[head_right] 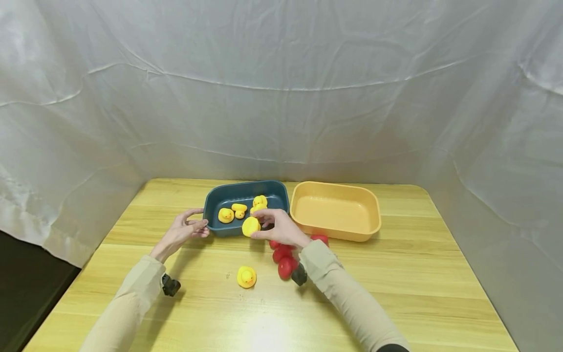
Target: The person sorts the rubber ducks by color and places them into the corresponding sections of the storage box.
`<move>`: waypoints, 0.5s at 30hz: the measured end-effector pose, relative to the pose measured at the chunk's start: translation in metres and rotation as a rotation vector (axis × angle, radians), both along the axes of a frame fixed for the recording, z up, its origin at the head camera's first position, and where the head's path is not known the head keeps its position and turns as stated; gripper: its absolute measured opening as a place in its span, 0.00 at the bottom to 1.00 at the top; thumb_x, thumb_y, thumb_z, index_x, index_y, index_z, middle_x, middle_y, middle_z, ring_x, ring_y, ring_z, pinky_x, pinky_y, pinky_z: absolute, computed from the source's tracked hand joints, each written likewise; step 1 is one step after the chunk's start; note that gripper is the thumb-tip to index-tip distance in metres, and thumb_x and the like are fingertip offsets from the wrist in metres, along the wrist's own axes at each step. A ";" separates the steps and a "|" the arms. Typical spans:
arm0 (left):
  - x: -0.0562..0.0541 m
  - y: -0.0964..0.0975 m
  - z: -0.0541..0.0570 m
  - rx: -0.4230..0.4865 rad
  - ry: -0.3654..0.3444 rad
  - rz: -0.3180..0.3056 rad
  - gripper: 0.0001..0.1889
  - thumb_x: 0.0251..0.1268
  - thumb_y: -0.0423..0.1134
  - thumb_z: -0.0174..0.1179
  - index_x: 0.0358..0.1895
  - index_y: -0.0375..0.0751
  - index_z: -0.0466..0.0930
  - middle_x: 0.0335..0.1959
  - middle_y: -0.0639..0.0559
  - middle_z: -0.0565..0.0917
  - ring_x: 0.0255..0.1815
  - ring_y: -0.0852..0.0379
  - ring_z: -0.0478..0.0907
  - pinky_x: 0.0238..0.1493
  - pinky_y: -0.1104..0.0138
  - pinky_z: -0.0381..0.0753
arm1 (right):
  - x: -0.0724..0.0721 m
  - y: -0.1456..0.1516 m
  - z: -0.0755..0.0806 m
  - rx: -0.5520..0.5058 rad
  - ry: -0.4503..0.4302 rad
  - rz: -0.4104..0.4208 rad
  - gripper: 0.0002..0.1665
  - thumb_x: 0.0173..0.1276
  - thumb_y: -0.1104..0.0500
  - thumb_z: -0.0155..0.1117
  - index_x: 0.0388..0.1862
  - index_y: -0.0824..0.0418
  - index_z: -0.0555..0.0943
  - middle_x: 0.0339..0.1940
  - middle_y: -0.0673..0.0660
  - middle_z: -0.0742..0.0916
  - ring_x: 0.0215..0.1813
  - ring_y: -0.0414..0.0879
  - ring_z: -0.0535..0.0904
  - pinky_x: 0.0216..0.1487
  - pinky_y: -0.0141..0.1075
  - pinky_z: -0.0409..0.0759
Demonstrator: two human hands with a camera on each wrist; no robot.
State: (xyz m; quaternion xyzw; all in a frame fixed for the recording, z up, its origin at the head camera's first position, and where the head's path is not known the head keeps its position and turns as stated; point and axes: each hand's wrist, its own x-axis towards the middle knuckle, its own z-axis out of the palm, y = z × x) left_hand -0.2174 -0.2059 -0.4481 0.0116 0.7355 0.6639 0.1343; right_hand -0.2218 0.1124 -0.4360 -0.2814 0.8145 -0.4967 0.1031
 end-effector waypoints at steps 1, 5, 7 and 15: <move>0.000 0.000 0.000 0.000 0.000 0.001 0.31 0.75 0.28 0.53 0.75 0.23 0.51 0.30 0.52 0.87 0.28 0.64 0.85 0.40 0.70 0.89 | 0.000 0.000 0.000 -0.019 -0.007 -0.025 0.29 0.61 0.59 0.76 0.61 0.62 0.80 0.58 0.61 0.86 0.50 0.54 0.83 0.58 0.47 0.85; 0.000 0.000 0.000 0.002 0.000 0.002 0.31 0.75 0.28 0.53 0.75 0.23 0.51 0.29 0.53 0.87 0.28 0.65 0.85 0.40 0.71 0.89 | -0.003 0.000 0.000 -0.078 -0.016 -0.147 0.30 0.62 0.60 0.76 0.62 0.62 0.80 0.59 0.62 0.85 0.50 0.54 0.84 0.59 0.49 0.85; -0.001 0.000 -0.001 0.002 -0.001 0.002 0.31 0.74 0.27 0.53 0.75 0.23 0.51 0.29 0.53 0.87 0.28 0.65 0.85 0.40 0.71 0.89 | -0.004 0.001 0.000 -0.105 -0.018 -0.202 0.30 0.62 0.60 0.75 0.63 0.63 0.79 0.59 0.63 0.85 0.51 0.55 0.84 0.62 0.52 0.83; 0.000 0.000 0.000 0.011 0.001 -0.002 0.31 0.75 0.27 0.53 0.75 0.23 0.51 0.30 0.52 0.87 0.28 0.65 0.85 0.40 0.72 0.89 | -0.008 0.003 0.000 -0.165 -0.046 -0.341 0.32 0.64 0.61 0.73 0.66 0.68 0.75 0.61 0.68 0.83 0.59 0.61 0.81 0.69 0.55 0.78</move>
